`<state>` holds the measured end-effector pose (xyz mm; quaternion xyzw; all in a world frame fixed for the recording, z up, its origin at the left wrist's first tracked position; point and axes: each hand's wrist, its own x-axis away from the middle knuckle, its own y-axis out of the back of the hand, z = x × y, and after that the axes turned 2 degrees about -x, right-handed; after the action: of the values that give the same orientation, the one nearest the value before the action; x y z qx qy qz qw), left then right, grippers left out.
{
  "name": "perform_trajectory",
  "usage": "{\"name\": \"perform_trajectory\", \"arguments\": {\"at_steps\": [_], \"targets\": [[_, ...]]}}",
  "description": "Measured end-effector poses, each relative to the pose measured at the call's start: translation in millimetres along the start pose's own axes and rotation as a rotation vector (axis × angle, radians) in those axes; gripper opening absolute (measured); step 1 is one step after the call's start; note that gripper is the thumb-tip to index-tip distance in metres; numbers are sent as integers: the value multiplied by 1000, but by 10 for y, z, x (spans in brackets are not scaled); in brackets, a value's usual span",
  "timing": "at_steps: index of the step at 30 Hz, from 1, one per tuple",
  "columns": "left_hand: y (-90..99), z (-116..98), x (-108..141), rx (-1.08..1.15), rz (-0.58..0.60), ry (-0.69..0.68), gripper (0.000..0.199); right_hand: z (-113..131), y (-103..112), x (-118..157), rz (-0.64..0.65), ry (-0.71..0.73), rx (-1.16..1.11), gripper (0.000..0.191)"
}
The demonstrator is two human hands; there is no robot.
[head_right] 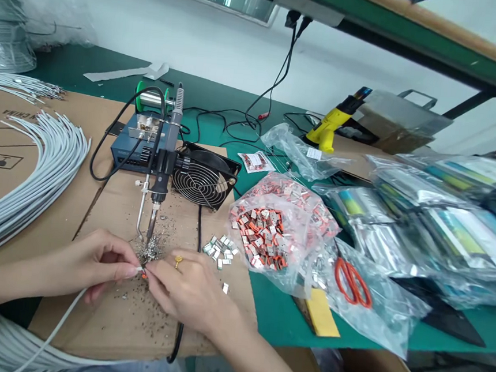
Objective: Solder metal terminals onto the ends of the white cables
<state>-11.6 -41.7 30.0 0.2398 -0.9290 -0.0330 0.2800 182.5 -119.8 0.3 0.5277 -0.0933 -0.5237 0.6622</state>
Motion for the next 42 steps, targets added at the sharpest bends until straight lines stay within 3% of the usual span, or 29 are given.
{"name": "perform_trajectory", "arguments": {"at_steps": [3, 9, 13, 17, 35, 42], "targets": [[-8, 21, -5, 13, -18, -43, 25, 10, 7, -20, -32, -182, -233, 21], [6, -7, -20, -92, -135, -53, 26, 3, 46, -92, 20, -774, -833, 25], [21, -42, -42, -157, -194, -46, 27, -4, 15, -140, -73, -949, -1104, 26], [19, -35, -56, -106, -206, -18, 26, 7, 3, -162, -133, -971, -1119, 25], [27, -17, -43, -54, -250, 8, 29, -10, 7, -187, -161, -895, -1119, 23], [22, -32, -35, -55, -248, 18, 30, -12, 11, -185, -169, -817, -1082, 12]]}}
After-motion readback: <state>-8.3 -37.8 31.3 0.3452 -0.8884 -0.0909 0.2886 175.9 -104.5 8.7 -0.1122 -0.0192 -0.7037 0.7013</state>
